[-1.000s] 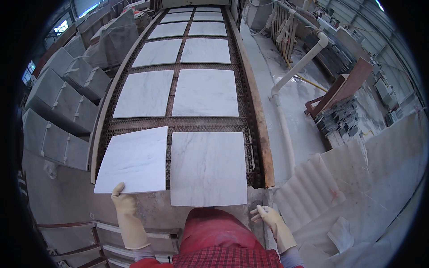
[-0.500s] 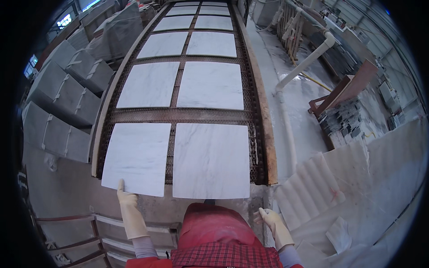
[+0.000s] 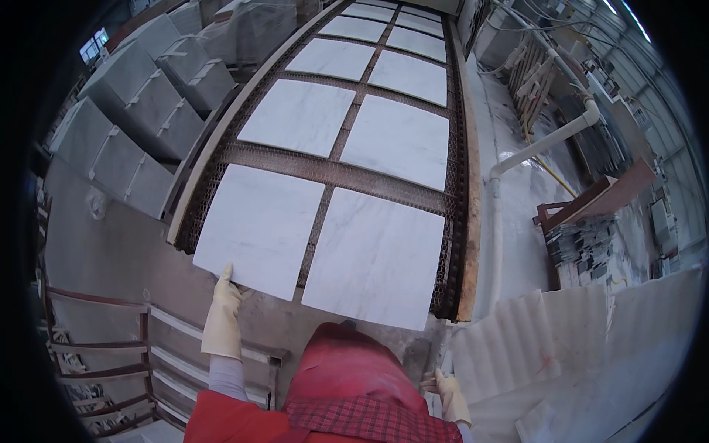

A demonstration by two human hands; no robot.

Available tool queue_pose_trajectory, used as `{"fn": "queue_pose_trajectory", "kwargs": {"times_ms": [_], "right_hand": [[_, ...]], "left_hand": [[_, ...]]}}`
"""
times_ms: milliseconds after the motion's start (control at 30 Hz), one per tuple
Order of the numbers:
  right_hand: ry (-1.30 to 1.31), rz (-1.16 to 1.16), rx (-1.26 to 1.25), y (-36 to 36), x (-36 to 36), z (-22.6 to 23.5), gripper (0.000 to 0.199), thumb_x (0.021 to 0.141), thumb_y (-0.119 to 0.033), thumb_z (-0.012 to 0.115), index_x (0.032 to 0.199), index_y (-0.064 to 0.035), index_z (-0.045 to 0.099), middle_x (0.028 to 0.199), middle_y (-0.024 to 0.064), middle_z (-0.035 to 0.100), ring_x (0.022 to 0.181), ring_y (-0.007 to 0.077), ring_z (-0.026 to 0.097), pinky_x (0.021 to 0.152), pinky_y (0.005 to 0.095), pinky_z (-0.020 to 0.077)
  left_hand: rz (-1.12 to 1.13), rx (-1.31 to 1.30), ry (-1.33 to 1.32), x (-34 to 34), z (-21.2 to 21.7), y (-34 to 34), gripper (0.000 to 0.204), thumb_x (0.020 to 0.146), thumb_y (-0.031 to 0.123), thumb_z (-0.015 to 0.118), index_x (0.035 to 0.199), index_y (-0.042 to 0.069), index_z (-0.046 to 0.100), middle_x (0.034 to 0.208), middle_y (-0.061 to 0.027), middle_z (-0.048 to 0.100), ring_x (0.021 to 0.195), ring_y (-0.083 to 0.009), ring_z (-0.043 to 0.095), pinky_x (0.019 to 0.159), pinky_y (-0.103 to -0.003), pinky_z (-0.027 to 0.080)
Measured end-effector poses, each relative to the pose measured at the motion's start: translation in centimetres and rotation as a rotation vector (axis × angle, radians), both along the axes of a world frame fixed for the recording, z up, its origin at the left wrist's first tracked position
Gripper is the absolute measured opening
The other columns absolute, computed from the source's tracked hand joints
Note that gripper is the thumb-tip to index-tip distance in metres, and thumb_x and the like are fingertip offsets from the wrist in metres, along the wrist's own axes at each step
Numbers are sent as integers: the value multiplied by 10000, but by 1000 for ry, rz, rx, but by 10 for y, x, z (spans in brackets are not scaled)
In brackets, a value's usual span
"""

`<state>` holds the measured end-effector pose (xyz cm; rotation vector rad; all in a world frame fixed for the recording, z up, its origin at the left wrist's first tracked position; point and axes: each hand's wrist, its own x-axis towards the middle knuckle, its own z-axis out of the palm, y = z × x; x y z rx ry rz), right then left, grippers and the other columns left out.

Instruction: The person repeatedly picks up white rectangular tiles from a nearby stack and places them onto a moving conveyor belt. The person wears gloves and handles the tiles one at a time, walking back and forth between the stack and the belt.

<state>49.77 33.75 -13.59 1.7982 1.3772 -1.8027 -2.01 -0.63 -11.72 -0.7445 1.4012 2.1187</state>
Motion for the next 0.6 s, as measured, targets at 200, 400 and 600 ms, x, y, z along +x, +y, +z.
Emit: {"fn": "queue_pose_trajectory", "kwargs": {"times_ms": [200, 400, 600], "right_hand": [[-55, 8, 17, -3, 1, -12, 476, 997, -335, 324, 1073, 29, 621, 876, 215, 682, 749, 287, 681, 708, 349, 561], [48, -7, 20, 6, -16, -14, 477, 998, -350, 331, 1086, 19, 621, 889, 203, 683, 767, 286, 677, 741, 346, 550], [121, 41, 34, 9, -32, -7, 473, 1003, -346, 324, 1096, 15, 615, 886, 191, 685, 764, 277, 674, 733, 343, 544]], "left_hand": [[-305, 51, -81, 25, -5, 1, 745, 868, 538, 548, 1311, -33, 372, 1066, -302, 583, 932, -442, 613, 783, -602, 504], [-841, 267, -32, 82, 13, 52, 758, 859, 565, 539, 1256, -72, 432, 1120, -313, 557, 1042, -442, 568, 878, -548, 487], [-842, 380, -27, 100, -2, 85, 743, 889, 540, 506, 1281, -81, 397, 1169, -325, 526, 1097, -452, 535, 918, -553, 460]]}}
